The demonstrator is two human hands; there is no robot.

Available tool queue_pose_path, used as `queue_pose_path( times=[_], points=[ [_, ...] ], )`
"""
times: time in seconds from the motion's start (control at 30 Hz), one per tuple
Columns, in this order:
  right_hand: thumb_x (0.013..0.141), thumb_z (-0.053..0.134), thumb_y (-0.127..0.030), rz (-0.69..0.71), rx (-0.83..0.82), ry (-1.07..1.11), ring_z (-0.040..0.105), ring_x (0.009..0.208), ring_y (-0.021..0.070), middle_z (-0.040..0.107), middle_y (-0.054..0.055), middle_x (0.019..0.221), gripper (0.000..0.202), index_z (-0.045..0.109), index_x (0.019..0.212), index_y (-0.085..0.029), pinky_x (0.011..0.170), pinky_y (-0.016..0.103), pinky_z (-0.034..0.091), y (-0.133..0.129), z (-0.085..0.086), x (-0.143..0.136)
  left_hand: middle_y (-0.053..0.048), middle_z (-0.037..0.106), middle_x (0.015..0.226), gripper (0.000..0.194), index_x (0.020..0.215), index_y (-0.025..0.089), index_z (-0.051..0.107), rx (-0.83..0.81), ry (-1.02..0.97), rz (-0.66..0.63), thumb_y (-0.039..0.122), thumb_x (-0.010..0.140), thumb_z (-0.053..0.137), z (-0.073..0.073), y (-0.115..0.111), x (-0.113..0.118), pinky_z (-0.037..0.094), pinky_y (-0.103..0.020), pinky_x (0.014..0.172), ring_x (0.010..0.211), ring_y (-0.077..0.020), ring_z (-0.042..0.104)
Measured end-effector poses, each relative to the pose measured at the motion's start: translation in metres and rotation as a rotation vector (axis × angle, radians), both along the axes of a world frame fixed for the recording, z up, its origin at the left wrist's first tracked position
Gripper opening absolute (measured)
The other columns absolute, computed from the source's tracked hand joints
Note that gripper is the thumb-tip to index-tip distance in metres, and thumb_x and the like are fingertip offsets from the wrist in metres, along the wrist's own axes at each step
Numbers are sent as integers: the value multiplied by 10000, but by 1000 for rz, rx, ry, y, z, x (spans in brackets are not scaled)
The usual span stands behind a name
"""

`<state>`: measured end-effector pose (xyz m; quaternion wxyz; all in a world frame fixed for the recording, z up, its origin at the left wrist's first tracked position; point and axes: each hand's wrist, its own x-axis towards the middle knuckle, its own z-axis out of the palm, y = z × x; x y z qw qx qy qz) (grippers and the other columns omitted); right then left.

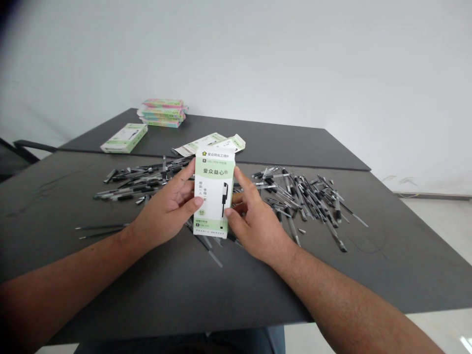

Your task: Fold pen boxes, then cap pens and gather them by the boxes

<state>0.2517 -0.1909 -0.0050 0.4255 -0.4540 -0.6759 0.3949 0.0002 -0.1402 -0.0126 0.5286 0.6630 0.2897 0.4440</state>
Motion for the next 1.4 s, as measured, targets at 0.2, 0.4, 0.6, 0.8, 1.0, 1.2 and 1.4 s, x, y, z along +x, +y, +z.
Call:
queue_pose_path(
  times=[0.2, 0.4, 0.6, 0.8, 1.0, 1.2, 1.4],
  points=[
    [1110, 725, -292, 6, -37, 148, 814, 982, 284, 815, 77, 1192, 928, 228, 1889, -373, 801, 493, 720, 0, 3, -1, -218, 764, 1601, 997, 1901, 277, 348, -28, -40, -13, 487, 1075, 865, 12, -5, 0, 732, -452, 984, 1230, -361, 857],
    [1081, 830, -440, 13, -168, 300, 758, 829, 234, 760, 38, 1159, 872, 337, 1801, -430, 640, 415, 704, 1, 9, -4, -180, 809, 1526, 636, 1624, 244, 725, -120, -142, -148, 563, 1086, 840, 19, -13, 5, 716, -499, 1063, 1354, -403, 812],
    [973, 976, -480, 13, -137, 376, 764, 909, 197, 650, -6, 1202, 724, 492, 1507, -419, 722, 382, 708, -3, 2, -9, -183, 762, 1564, 972, 1814, 355, 473, -94, -110, -226, 568, 997, 954, 20, -20, 6, 737, -486, 1022, 1322, -394, 815],
    [939, 975, -636, 264, -160, 410, 760, 1309, 322, 645, 106, 1541, 751, 566, 1524, -399, 1039, 556, 713, -13, 12, -15, -185, 730, 1545, 1383, 1893, 390, 296, -15, -58, -86, 641, 792, 1095, 14, -25, 6, 735, -517, 960, 1236, -425, 809],
    [909, 1024, -579, 406, -197, 351, 676, 1549, 374, 667, 123, 1674, 984, 493, 1722, -418, 1248, 620, 614, -20, 5, -19, -190, 644, 1646, 1580, 1894, 431, 269, 88, -20, 80, 686, 618, 1164, 6, -24, 7, 711, -604, 1039, 1432, -536, 699],
    [952, 987, -363, 329, -215, 409, 764, 1438, 342, 772, 92, 1553, 722, 579, 1548, -373, 1194, 592, 663, -18, 10, -22, -139, 789, 1333, 1477, 1912, 377, 222, 88, 56, 209, 561, 761, 1129, 9, -20, 3, 709, -498, 920, 1074, -370, 834],
    [1002, 892, -414, 143, -167, 390, 836, 1207, 296, 861, 71, 1343, 465, 663, 1397, -323, 1105, 569, 694, -3, 10, -15, -165, 871, 1331, 679, 1595, 200, 717, -4, 135, 100, 527, 1026, 892, 19, -11, 0, 711, -445, 921, 1056, -325, 859]
  ],
)
